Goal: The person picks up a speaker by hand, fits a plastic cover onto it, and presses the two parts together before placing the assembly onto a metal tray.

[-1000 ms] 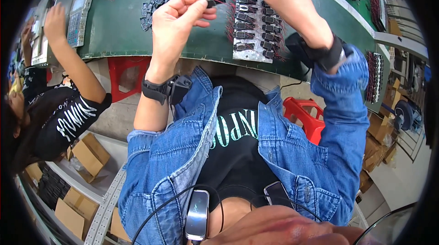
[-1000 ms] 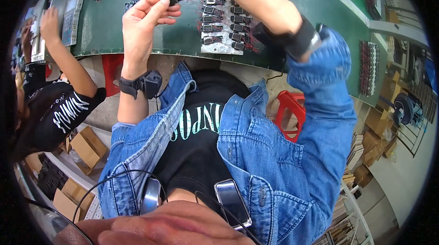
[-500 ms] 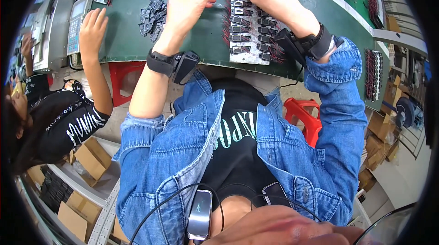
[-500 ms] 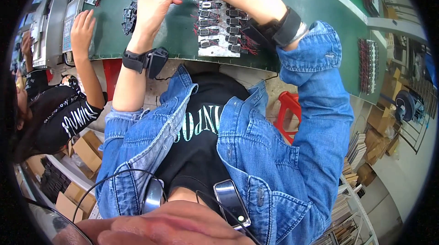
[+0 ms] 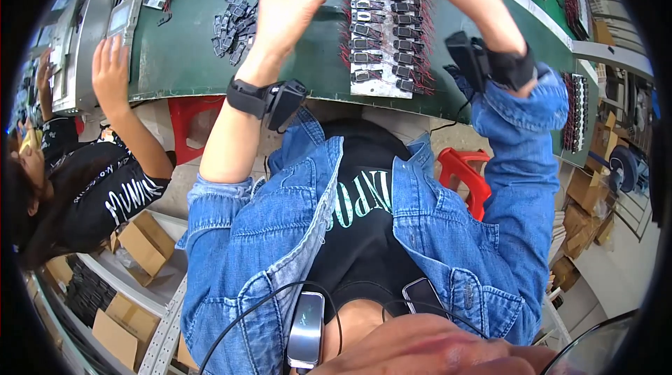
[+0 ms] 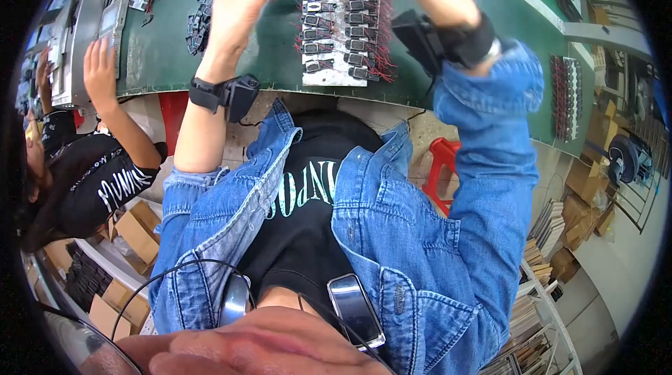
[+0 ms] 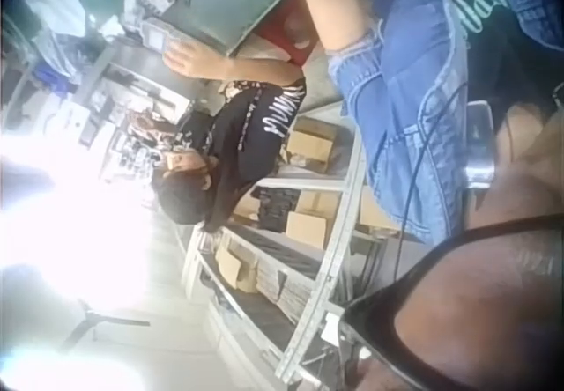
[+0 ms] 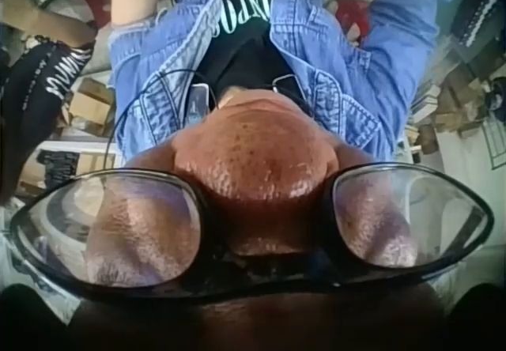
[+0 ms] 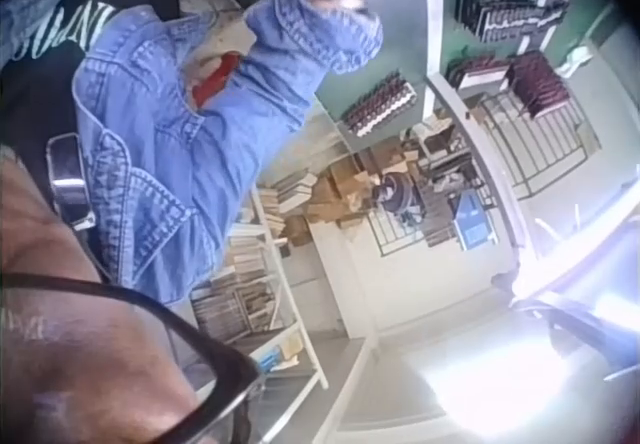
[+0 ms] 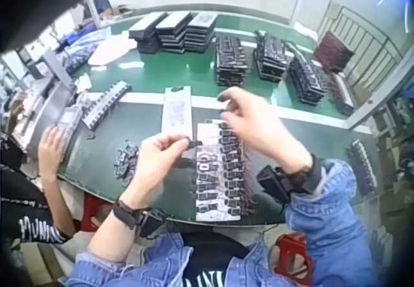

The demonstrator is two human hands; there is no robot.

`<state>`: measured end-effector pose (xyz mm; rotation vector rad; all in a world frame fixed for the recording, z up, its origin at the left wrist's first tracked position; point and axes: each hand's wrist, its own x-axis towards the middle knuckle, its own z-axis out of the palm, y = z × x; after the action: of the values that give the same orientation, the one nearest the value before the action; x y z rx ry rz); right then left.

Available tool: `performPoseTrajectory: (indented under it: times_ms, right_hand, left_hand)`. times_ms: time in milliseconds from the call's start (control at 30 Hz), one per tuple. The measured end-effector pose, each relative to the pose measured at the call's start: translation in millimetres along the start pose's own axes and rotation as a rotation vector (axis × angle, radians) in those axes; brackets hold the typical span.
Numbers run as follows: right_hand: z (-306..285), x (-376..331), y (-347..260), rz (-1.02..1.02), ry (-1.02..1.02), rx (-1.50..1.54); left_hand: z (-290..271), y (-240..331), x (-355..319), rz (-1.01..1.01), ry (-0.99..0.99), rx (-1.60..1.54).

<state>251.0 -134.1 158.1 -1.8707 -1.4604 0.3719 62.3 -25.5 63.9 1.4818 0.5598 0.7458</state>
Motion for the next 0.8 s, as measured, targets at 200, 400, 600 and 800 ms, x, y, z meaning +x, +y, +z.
performPoseTrajectory:
  times_ms: [200,400,600,800]
  right_hand:
    - [-42,-58,-12,0.114,0.1,0.415]
    - [-24,-94,-19,0.242,0.184,0.567]
    - [-24,-117,-31,0.298,0.278,0.539]
    - [-26,-135,-18,0.256,0.281,0.556]
  left_hand:
    - [13,-1,1,0.057,-0.044,0.33]
    - [7,0,-7,0.343,0.015,0.651]
    - [-21,11,-24,0.58,0.15,0.795]
    - [-96,11,-66,0.375,0.19,1.239]
